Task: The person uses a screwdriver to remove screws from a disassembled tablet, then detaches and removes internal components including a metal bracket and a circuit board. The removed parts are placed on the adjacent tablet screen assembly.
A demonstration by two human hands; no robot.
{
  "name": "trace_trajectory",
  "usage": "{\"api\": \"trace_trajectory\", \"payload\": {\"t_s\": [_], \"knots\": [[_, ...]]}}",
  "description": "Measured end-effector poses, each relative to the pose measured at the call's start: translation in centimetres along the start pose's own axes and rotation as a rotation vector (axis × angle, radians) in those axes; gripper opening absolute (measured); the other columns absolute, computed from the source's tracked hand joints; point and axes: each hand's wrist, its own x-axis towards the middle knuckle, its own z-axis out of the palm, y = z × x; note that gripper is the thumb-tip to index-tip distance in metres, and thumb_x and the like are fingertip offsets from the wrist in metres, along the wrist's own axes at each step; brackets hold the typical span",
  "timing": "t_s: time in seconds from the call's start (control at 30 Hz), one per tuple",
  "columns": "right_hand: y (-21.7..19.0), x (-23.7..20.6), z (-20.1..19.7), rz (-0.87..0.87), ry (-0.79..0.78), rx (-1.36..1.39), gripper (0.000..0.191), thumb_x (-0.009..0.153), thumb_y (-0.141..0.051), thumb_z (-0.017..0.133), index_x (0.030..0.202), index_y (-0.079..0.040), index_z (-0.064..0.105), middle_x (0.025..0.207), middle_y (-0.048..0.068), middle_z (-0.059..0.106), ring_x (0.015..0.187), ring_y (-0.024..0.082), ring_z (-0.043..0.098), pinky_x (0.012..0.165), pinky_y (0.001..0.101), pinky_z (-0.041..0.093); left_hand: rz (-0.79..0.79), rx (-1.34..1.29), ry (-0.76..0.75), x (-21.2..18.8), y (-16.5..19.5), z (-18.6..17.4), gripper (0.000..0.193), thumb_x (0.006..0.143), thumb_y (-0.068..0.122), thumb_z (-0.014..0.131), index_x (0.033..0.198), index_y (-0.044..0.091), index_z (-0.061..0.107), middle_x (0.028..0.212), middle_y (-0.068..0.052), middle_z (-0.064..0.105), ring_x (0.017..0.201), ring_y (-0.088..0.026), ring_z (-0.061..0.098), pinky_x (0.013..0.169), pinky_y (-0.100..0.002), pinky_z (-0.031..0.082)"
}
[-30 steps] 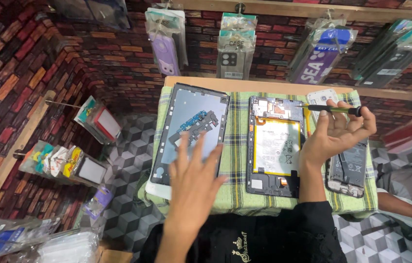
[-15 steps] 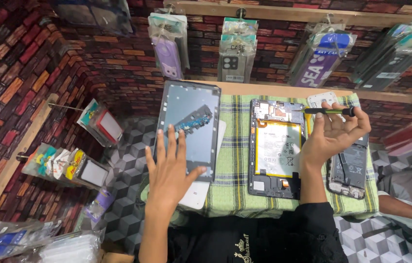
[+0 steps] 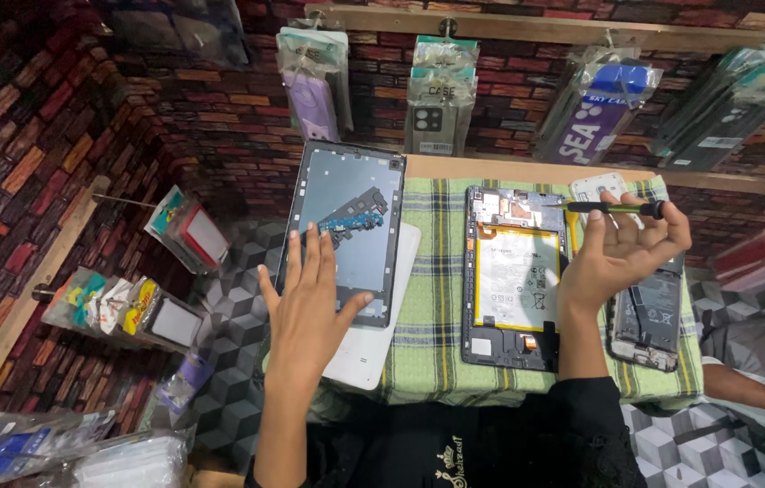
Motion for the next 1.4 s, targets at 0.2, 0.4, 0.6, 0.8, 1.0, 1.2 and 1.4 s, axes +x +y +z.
{"api": "trace_trajectory", "payload": {"t_s": [0.2,0.4,0.6,0.8,1.0,1.2,1.4], "knots": [[0.5,-0.1,0.0,-0.072,0.02,-0.056,0.061,0.109,0.022,0.058,0.148,-0.013,0.026,0.14,0.013,0.048,0.133,0.023,0.062,0.118,0.0358,0.054,0.233,-0.145,0.278,-1.6,4.9,1.7,0.072,0.089,0.035,0.069,0.148,0.002,0.046,0.154,-0.018,0.044,0.146,-0.037,0.035,0.114,-0.06,0.026],[1.5,0.0,0.2,-0.28,-0.041,-0.212,0.052,0.107,0.022,0.057,0.143,-0.009,0.035,0.129,0.015,0.055,0.123,0.025,0.064,0.107,0.033,0.055,0.532,-0.46,0.243,1.9,15.4,7.7,0.043,0.094,0.01,0.062,0.137,0.006,0.063,0.147,-0.015,0.058,0.14,-0.033,0.051,0.112,-0.051,0.042],[1.5,0.2,-0.1,-0.215,-0.039,-0.22,0.05,0.11,0.019,0.056,0.146,-0.005,0.033,0.131,0.017,0.053,0.126,0.026,0.066,0.111,0.0344,0.054,0.378,-0.15,0.443,9.7,16.9,13.6,0.039,0.091,0.004,0.058,0.13,0.001,0.065,0.144,-0.016,0.06,0.14,-0.034,0.05,0.111,-0.049,0.043],[1.6,0.9,-0.1,-0.261,-0.052,-0.34,0.05,0.107,0.021,0.057,0.145,-0.003,0.036,0.134,0.019,0.054,0.122,0.026,0.068,0.106,0.0335,0.057,0.302,-0.246,0.471,10.5,16.3,16.6,0.034,0.093,0.005,0.06,0.126,-0.004,0.066,0.141,-0.019,0.062,0.139,-0.038,0.049,0.109,-0.051,0.043],[1.8,0.9,-0.3,-0.274,-0.051,-0.332,0.047,0.108,0.022,0.056,0.142,-0.002,0.034,0.13,0.018,0.053,0.121,0.026,0.067,0.108,0.0329,0.056,0.305,-0.257,0.469,10.0,16.5,16.3,0.036,0.092,0.005,0.06,0.126,-0.005,0.066,0.141,-0.02,0.061,0.14,-0.039,0.049,0.11,-0.05,0.044],[2.0,1.1,-0.6,-0.262,-0.069,-0.316,0.047,0.11,0.021,0.056,0.143,-0.002,0.033,0.131,0.016,0.051,0.122,0.024,0.066,0.108,0.0333,0.056,0.303,-0.264,0.474,9.8,16.7,16.0,0.035,0.093,0.005,0.06,0.126,-0.005,0.067,0.141,-0.02,0.061,0.14,-0.039,0.049,0.111,-0.05,0.045],[2.0,1.1,-0.6,-0.269,-0.079,-0.318,0.047,0.11,0.022,0.056,0.143,-0.004,0.034,0.131,0.015,0.047,0.122,0.024,0.065,0.108,0.0344,0.057,0.291,-0.323,0.481,9.7,16.6,15.7,0.032,0.094,0.006,0.06,0.124,-0.004,0.067,0.141,-0.019,0.062,0.14,-0.038,0.05,0.112,-0.05,0.044]]}}
